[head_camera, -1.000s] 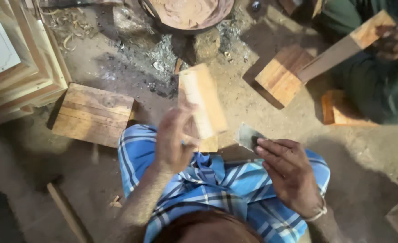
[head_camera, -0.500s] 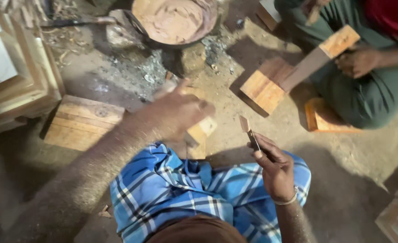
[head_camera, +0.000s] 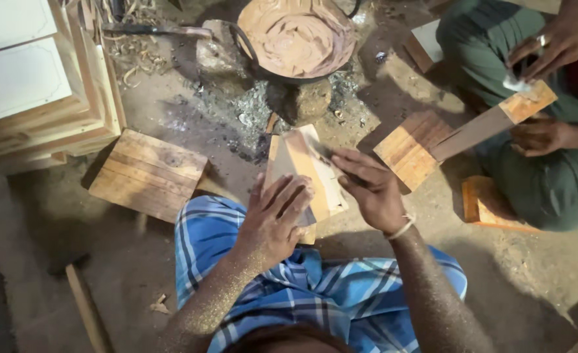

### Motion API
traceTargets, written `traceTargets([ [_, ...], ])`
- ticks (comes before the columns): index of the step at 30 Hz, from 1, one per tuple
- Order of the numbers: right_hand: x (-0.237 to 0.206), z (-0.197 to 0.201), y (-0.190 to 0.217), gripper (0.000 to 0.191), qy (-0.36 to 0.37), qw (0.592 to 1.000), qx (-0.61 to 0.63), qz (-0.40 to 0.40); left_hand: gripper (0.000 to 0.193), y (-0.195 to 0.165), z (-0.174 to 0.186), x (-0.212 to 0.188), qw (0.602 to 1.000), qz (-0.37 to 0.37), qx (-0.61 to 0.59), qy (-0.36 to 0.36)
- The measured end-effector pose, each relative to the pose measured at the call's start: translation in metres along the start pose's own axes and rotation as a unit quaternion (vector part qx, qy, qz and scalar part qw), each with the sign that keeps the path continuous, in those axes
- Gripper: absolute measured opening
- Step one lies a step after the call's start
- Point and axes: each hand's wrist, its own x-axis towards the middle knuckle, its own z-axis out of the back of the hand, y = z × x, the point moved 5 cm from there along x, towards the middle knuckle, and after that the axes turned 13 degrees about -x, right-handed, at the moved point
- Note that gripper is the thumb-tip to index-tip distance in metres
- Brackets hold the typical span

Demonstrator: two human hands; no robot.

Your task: The person sits cross-legged on the floor and sands a rectangular wooden block using a sanding block. They repeatedly rub the sanding block over the wood's surfaces, turning the block to work different sides.

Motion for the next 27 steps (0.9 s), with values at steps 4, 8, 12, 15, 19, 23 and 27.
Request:
traceTargets([
  [4,0.018,0.014,0.029,0.039,-0.064,0.942,-0.326,0.052,0.093,-0.002,-0.003,-0.001,0.999,0.008,-0.040,-0.012],
  [8,0.040,0.011,0.062,0.040,-0.003,0.903,-0.403,0.146,0.094,-0.005,-0.005,-0.005,0.998,0.004,-0.060,-0.026],
  [12,0.036,0.019,0.085,0.044,0.093,0.850,-0.501,0.135,0.099,-0.004,-0.009,-0.009,0.997,0.004,-0.071,-0.022],
  [15,-0.024,0.037,0.099,0.045,0.106,0.860,-0.489,0.101,0.104,-0.004,-0.010,-0.011,0.997,0.006,-0.069,-0.029],
  [19,-0.100,0.041,0.098,0.044,0.035,0.893,-0.435,0.107,0.109,-0.003,-0.016,-0.016,0.996,-0.007,-0.072,-0.048],
  [23,-0.132,0.042,0.078,0.042,0.004,0.927,-0.373,0.051,0.113,0.001,-0.020,-0.020,0.990,-0.064,-0.060,-0.114],
  [27,-0.161,0.046,0.042,0.037,-0.066,0.969,-0.238,-0.009,0.080,0.036,-0.014,-0.016,0.971,0.030,-0.120,-0.204],
])
